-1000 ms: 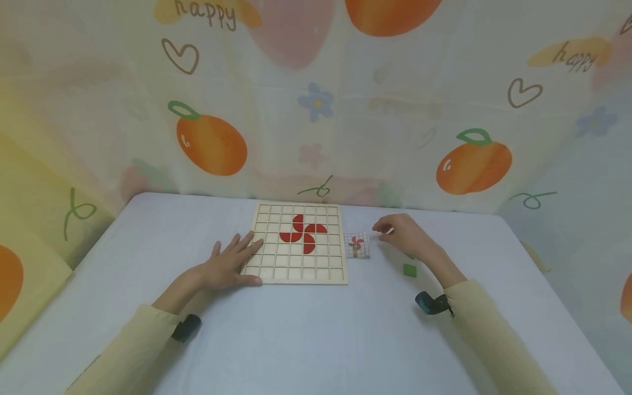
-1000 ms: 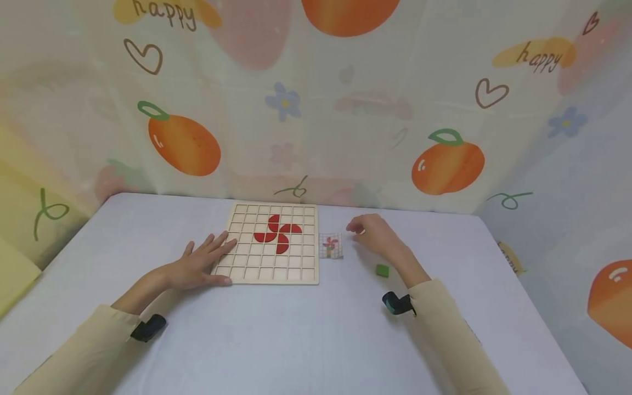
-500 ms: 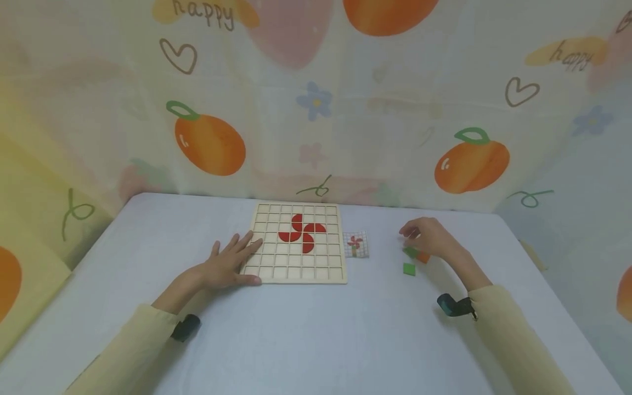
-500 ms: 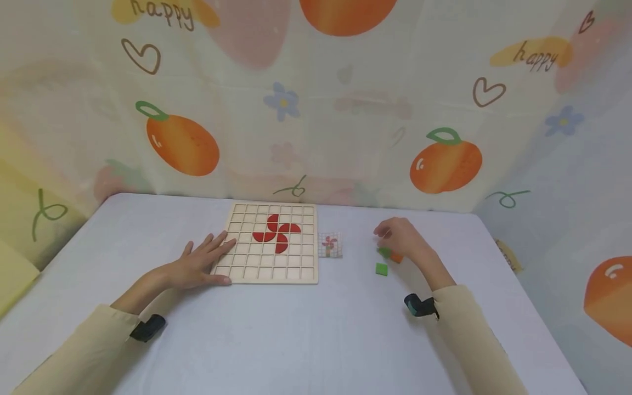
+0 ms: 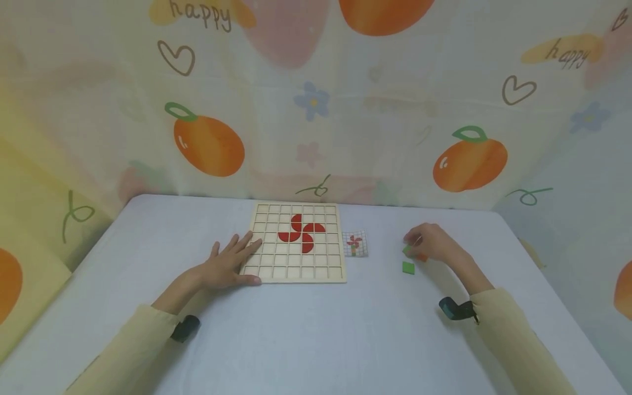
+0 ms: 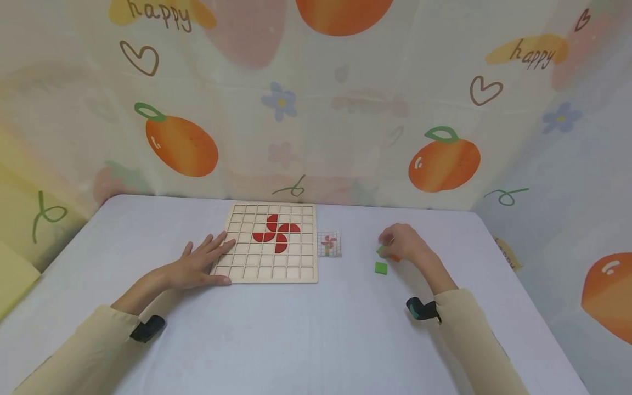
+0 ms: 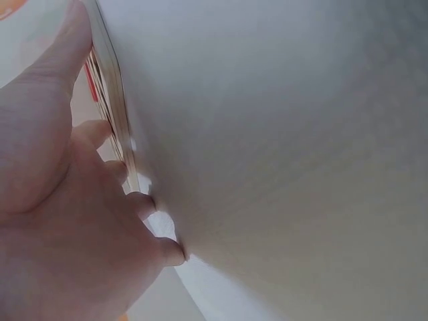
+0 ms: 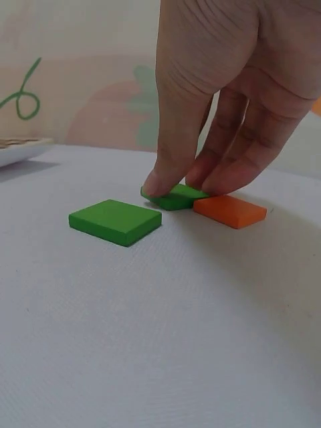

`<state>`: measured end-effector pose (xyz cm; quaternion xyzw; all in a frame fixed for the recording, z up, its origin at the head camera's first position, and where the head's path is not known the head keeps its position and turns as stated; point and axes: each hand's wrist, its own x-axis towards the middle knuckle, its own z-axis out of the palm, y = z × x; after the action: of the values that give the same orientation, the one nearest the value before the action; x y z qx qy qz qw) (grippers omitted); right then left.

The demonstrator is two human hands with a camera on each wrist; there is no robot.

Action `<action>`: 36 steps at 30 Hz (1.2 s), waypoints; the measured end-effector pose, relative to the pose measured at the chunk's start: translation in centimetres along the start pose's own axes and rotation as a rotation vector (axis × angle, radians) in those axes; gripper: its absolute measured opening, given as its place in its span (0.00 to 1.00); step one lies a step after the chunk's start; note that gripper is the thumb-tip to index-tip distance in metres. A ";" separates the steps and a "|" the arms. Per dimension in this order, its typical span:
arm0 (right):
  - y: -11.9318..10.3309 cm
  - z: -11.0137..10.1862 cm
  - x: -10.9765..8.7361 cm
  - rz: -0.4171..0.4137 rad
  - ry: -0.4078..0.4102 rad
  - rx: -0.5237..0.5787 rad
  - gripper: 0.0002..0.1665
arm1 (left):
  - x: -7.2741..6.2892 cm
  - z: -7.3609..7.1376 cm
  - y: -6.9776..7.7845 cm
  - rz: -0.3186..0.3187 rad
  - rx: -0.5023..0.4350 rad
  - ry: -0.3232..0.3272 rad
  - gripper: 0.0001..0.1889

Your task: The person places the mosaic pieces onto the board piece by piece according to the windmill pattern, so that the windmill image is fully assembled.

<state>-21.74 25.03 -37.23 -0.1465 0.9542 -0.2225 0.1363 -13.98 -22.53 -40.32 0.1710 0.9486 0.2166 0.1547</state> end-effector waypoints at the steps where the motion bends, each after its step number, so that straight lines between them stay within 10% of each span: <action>1: 0.0 0.0 0.0 0.001 -0.004 -0.001 0.19 | 0.0 0.0 0.0 0.000 0.001 -0.001 0.52; 19: -0.9 -0.2 0.2 -0.101 0.068 0.007 0.13 | -0.2 -0.2 0.3 -0.014 -0.011 -0.003 0.51; 36: -6.6 0.4 2.3 -0.224 0.073 0.045 0.12 | -0.4 -0.2 0.4 -0.002 -0.010 0.000 0.51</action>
<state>-22.32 18.43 -34.97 -0.2407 0.9310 -0.2629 0.0790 -13.58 -22.45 -39.92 0.1692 0.9477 0.2214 0.1556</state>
